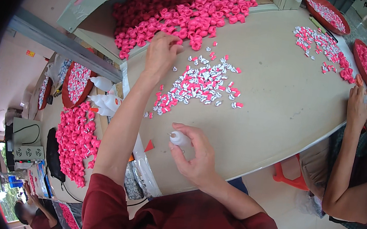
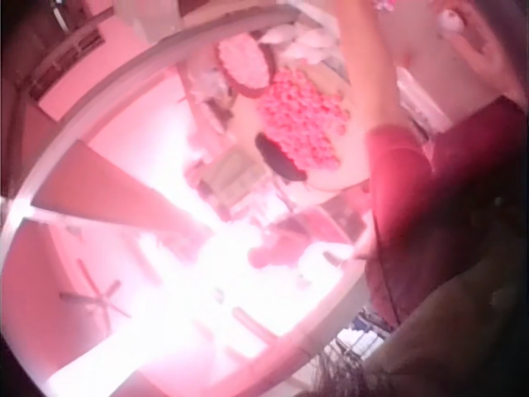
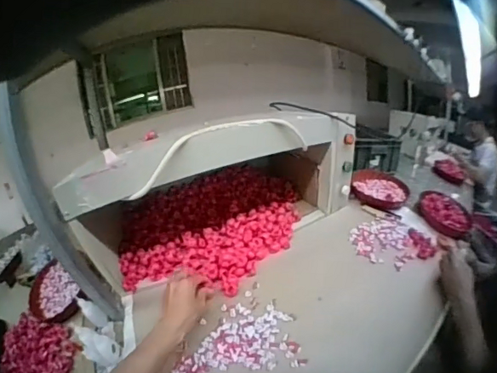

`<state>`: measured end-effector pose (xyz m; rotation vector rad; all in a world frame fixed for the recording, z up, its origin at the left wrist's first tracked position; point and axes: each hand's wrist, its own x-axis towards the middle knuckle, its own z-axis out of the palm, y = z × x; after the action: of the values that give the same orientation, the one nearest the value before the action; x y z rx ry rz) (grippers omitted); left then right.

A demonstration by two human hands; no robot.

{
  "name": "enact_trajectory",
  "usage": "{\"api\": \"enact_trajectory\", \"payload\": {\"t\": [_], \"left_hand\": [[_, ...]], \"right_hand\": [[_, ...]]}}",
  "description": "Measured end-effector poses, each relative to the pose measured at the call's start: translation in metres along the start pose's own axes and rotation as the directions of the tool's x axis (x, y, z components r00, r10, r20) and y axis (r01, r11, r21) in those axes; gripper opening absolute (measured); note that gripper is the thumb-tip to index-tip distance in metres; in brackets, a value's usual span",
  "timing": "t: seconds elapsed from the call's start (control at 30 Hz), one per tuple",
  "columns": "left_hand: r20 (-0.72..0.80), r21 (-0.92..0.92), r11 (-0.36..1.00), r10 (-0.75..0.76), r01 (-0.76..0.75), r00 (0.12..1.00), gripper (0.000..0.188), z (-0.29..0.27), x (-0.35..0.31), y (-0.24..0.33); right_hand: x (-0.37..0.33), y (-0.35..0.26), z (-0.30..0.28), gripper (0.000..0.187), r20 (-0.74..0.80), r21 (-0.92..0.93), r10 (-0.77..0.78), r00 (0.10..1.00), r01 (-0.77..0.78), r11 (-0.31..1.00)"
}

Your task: The person repeatedly applies glue from a small bottle to the base of a pink foam rose, then picks up a white foam petal and presses it onto the glued area. This process is repeated continuously to build up the flower structure.

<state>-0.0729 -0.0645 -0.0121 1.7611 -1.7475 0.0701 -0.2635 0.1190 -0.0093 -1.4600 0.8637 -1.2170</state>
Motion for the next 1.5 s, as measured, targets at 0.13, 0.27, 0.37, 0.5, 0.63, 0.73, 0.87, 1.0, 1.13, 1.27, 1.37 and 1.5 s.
{"api": "enact_trajectory", "payload": {"t": [0.13,0.27,0.37,0.5,0.63,0.73,0.87,1.0,1.13,1.27,1.37,1.5], "left_hand": [[0.369,-0.618,0.604,-0.344,0.504,0.864,0.020,-0.065,-0.033,0.028],[0.665,-0.737,-0.028,-0.210,0.676,0.716,0.031,-0.115,-0.113,0.045],[0.700,-0.711,-0.255,-0.166,0.655,0.695,0.030,-0.125,-0.171,0.068],[0.674,-0.721,-0.388,-0.201,0.574,0.711,0.030,-0.124,-0.221,0.088],[0.623,-0.768,-0.395,-0.275,0.504,0.733,0.029,-0.118,-0.249,0.083],[0.609,-0.789,-0.337,-0.327,0.514,0.722,0.028,-0.113,-0.263,0.072],[0.550,-0.835,-0.281,-0.377,0.474,0.745,0.025,-0.120,-0.258,0.074],[0.531,-0.847,-0.270,-0.389,0.458,0.753,0.025,-0.120,-0.260,0.067],[0.460,-0.888,-0.220,-0.425,0.404,0.780,0.025,-0.117,-0.266,0.068],[0.418,-0.906,-0.128,-0.428,0.404,0.801,0.025,-0.118,-0.269,0.067],[0.453,-0.890,-0.177,-0.437,0.420,0.777,0.026,-0.120,-0.267,0.068],[0.464,-0.885,-0.194,-0.444,0.423,0.766,0.026,-0.118,-0.268,0.068]], "right_hand": [[-0.004,0.004,0.001,0.029,-0.014,0.084,-0.014,1.000,0.015,0.996],[-0.005,0.007,-0.003,0.030,-0.104,0.040,-0.055,0.993,0.060,0.997],[-0.002,-0.006,0.000,0.031,-0.159,0.094,-0.070,0.985,0.086,0.992],[-0.006,-0.005,0.007,0.032,-0.006,-0.069,-0.191,0.982,0.190,0.979],[-0.013,-0.004,0.012,0.033,0.174,-0.148,-0.291,0.941,0.317,0.937],[-0.016,-0.011,0.016,0.033,0.235,-0.163,-0.249,0.940,0.290,0.943],[-0.021,-0.021,0.006,0.034,0.133,-0.082,-0.091,0.987,0.102,0.991],[-0.018,-0.023,-0.017,0.037,0.215,-0.125,-0.120,0.969,0.149,0.981],[-0.015,-0.032,-0.022,0.035,0.250,-0.205,-0.196,0.948,0.250,0.946],[-0.017,-0.036,-0.025,0.035,0.275,-0.231,-0.206,0.939,0.272,0.934],[-0.017,-0.039,-0.025,0.035,0.314,-0.268,-0.206,0.927,0.295,0.917],[-0.017,-0.042,-0.021,0.035,0.349,-0.292,-0.201,0.915,0.310,0.905]]}}
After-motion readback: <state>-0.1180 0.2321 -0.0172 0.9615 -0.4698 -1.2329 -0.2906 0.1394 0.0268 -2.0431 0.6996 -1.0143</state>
